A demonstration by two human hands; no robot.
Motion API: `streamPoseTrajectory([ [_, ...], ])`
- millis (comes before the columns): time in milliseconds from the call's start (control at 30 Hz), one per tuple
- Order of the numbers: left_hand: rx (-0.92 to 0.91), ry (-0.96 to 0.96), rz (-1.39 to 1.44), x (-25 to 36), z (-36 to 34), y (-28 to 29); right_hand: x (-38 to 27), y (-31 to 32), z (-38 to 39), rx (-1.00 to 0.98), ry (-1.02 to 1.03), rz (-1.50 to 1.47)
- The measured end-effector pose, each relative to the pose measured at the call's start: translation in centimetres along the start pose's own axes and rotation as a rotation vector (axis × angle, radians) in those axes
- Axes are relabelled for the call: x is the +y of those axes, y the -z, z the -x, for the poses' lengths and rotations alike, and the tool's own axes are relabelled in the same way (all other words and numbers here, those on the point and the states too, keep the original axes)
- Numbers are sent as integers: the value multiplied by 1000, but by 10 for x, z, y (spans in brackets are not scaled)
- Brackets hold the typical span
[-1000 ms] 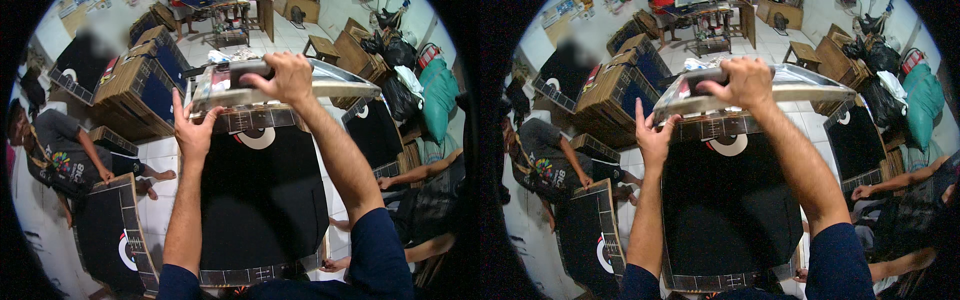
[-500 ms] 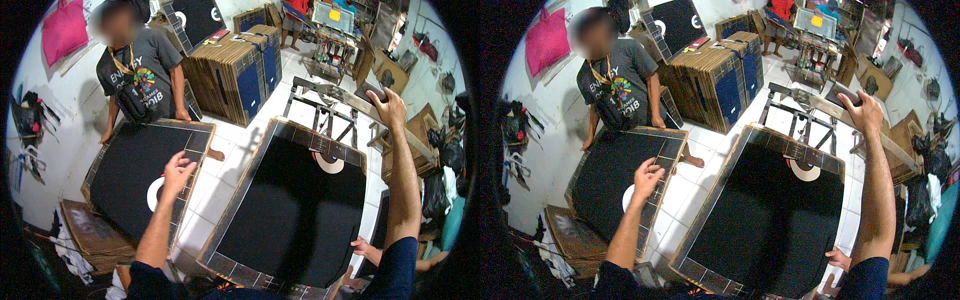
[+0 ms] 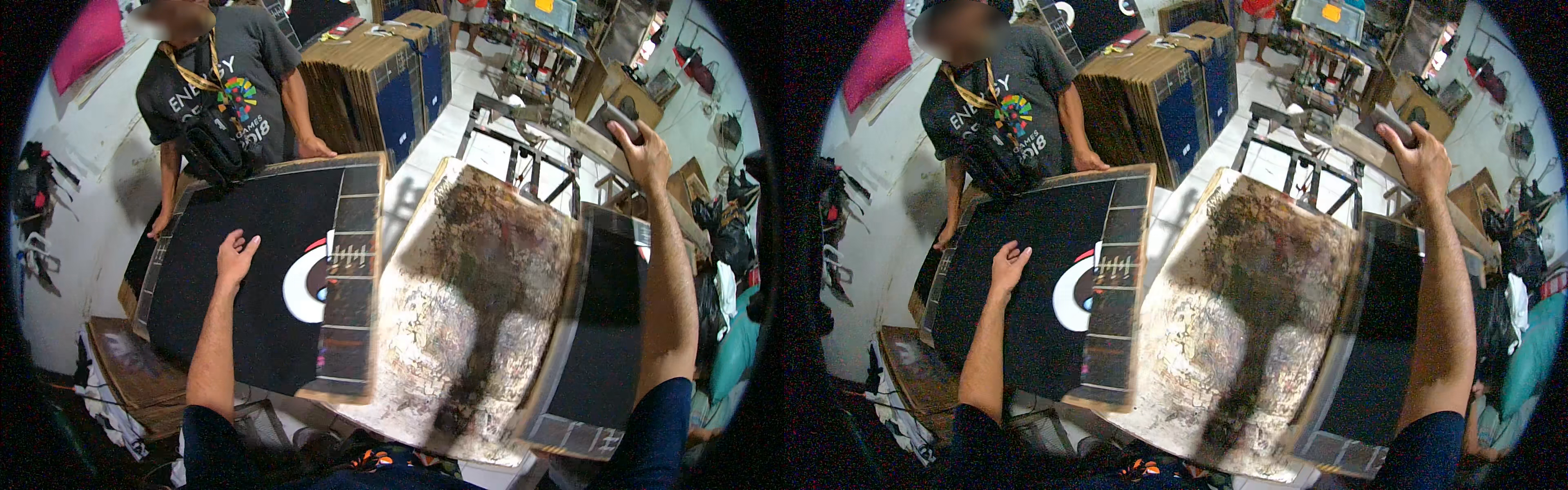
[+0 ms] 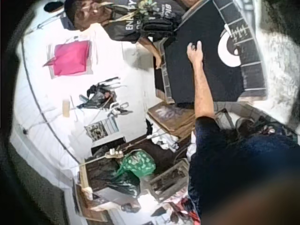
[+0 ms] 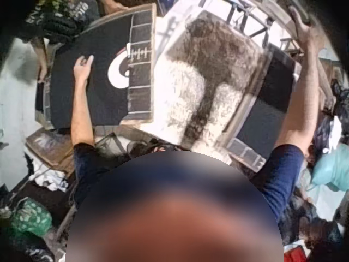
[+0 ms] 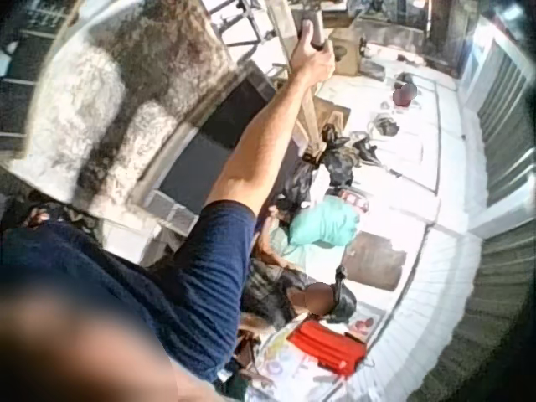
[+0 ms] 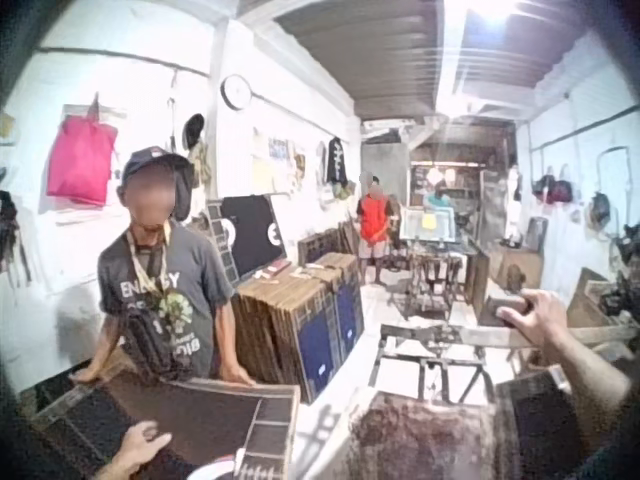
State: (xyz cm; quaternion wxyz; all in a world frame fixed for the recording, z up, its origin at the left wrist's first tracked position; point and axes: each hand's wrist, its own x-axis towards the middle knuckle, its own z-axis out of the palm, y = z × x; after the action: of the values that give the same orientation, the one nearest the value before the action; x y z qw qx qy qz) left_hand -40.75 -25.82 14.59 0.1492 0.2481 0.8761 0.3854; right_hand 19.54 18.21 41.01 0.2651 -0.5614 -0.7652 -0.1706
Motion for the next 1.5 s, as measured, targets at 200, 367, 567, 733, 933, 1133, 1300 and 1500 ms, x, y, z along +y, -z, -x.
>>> streamPoseTrajectory([
  [200, 29, -21, -270, -28, -22, -33, 27, -18, -12, -55, 3, 37],
  [367, 33, 1, -561, -65, -59, -51, 32, -21, -20, -49, 52, 66],
  [567, -90, -219, -550, -109, -56, -87, 1, -6, 10, 1, -108, -63],
  [733, -401, -40, -399, -114, -9, -101, -10, 3, 17, -1, -47, -42],
  [933, -323, 227, 270, -100, 163, -113, 4, -5, 9, 37, -47, 43],
  [1133, -335, 272, 335, -68, 276, -161, 5, -10, 9, -5, -48, 40],
  [1300, -312, 440, 290, -78, 313, -162, 5, -6, 14, -32, -36, -8],
  [1500, -426, -17, 143, -77, 310, -122, 14, -5, 0, -55, -37, -21],
])
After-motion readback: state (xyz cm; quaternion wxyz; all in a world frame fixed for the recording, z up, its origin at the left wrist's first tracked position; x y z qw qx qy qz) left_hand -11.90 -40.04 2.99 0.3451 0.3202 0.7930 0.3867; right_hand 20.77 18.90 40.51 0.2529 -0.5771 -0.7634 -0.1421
